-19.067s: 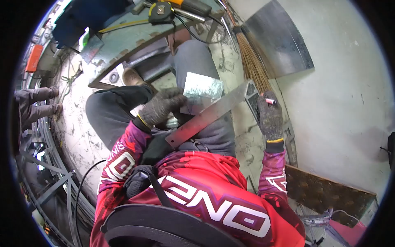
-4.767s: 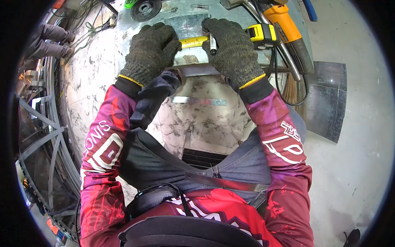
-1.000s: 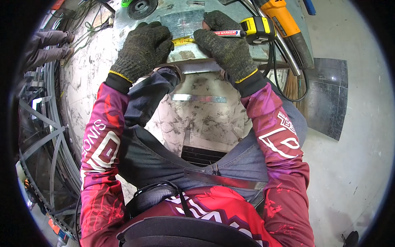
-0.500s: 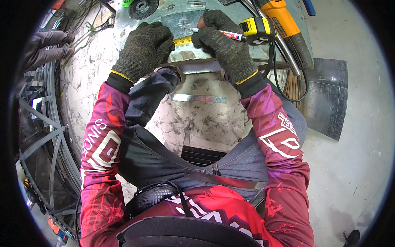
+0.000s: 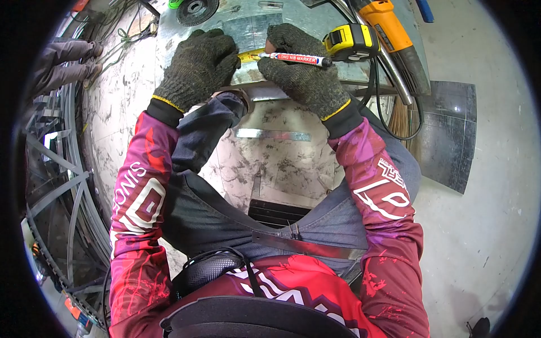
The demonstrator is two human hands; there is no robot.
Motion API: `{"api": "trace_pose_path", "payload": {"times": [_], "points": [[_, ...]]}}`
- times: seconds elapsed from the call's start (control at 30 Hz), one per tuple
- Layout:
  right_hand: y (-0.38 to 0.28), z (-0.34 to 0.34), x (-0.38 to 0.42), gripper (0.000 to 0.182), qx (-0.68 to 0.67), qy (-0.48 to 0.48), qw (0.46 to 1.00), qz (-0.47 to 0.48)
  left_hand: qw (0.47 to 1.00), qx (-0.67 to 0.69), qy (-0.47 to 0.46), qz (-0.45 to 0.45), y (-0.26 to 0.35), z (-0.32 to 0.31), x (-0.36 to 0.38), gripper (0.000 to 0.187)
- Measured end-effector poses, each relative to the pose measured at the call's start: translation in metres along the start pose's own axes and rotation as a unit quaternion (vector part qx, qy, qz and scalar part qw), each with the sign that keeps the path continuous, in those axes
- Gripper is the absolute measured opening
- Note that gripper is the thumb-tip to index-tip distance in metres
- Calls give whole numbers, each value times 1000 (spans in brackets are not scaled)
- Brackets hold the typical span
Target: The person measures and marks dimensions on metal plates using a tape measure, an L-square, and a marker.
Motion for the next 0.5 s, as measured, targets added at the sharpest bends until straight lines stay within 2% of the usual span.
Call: {"api": "trace_pose_path", "payload": {"times": [0.1, 0.17, 0.2, 0.27, 0.3, 0.33, 0.37, 0.5], "points": [[-6, 1, -1, 31, 8, 4, 999, 32, 999, 23, 25, -10, 3, 4, 0, 21], [6, -1, 1, 31, -41, -23, 993, -105, 999, 25, 22, -13, 2, 3, 0, 20], [6, -2, 2, 31, -41, -23, 993, -105, 999, 28, 19, -16, 2, 2, 0, 20], [24, -4, 9, 31, -152, 10, 957, -248, 999, 30, 23, -18, 1, 1, 0, 19], [26, -3, 9, 31, -152, 10, 957, -248, 999, 31, 26, -20, 1, 1, 0, 19], [15, 0, 2, 30, -72, 1, 990, -125, 999, 31, 26, -20, 2, 2, 0, 19], [2, 0, 0, 30, 9, -9, 1000, 0, 999, 31, 27, -19, 2, 2, 0, 19], [8, -1, 2, 28, -6, -12, 999, -42, 999, 32, 13, -15, 3, 2, -1, 19]]}}
Point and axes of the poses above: each hand's wrist, its own x-axis away from the middle knuckle, its own z-axis out of the back of the hand, y = z × x, the point moved 7 cm from there along -x, towards the middle knuckle, and after that the axes turned 11 degrees about y, right-handed, at the moved point
